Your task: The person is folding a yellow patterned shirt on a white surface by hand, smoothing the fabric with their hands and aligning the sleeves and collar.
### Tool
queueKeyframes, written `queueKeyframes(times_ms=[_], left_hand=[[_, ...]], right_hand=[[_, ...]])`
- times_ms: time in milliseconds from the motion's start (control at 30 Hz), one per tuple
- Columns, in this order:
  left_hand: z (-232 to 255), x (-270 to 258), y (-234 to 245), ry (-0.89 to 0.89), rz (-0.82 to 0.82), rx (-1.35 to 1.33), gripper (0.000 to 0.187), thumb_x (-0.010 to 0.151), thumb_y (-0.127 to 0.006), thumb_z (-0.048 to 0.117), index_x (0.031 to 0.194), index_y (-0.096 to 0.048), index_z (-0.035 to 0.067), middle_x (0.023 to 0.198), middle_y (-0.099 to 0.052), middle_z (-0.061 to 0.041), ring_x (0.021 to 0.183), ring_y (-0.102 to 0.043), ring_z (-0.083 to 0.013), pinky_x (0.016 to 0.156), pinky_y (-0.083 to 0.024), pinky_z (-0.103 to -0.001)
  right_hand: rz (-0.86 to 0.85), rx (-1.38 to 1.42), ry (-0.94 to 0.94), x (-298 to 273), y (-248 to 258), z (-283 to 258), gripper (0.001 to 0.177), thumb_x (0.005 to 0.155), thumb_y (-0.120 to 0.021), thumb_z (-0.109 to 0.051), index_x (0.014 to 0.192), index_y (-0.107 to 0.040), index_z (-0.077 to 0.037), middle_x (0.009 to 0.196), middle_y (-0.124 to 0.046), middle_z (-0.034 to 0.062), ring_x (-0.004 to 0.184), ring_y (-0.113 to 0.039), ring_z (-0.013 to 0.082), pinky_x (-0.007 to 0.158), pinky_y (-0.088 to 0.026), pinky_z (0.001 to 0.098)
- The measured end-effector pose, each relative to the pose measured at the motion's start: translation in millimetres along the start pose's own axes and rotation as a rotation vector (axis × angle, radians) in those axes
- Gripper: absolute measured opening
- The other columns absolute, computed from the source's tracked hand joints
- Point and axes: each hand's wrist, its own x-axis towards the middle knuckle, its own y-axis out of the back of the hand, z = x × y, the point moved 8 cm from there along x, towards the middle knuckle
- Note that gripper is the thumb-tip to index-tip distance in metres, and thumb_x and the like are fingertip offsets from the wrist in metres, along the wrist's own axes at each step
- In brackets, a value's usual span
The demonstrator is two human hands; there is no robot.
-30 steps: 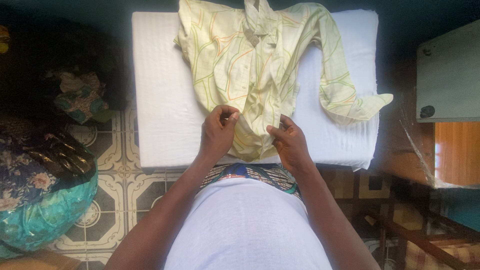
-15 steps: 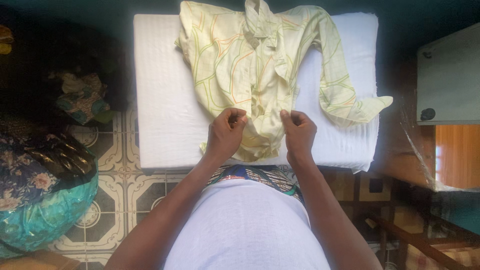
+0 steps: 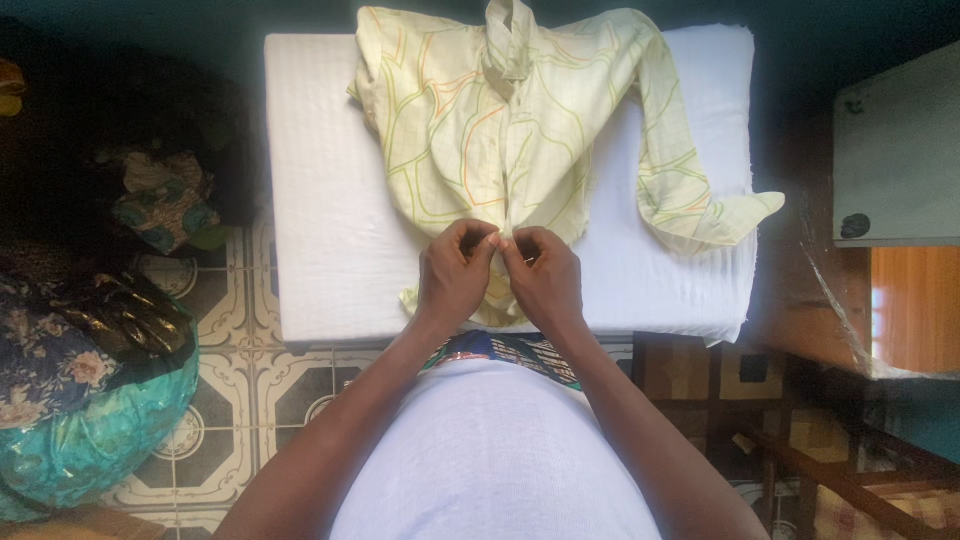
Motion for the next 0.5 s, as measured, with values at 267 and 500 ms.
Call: queueKeyframes(times_ms=[267,500], left_hand=[[-2,-3,-1,0.009,-0.001,-0.017,0.018,0.095,-0.068,0.018,0.102,-0.072,0.001,0.085,-0.077,-0.009,0.074,-0.073,-0.0148,0.069,-0.057,-0.030],[-4,2,2,0.042,0.031,-0.032,0.018,0.095,-0.069,0.018,0.101,-0.073,0.002,0.084,-0.077,-0.009,0.075,-0.072,-0.0143,0.069,-0.056,-0.030]], right_hand=[[0.037,0.041,0.024,-2,-3,5,0.029,0.092,-0.073,-0.026,0.103,-0.073,0.001,0.091,-0.075,0.0111,0.076,-0.073,0.0177,0.068,-0.057,0.0308],[-0.063,0.188,-0.047,1,-11,17,0.028,0.100,-0.067,-0.024,0.110,-0.076,0.000,0.086,-0.077,0.0093,0.076,-0.067,0.0129,0.068,-0.054,0.0279]])
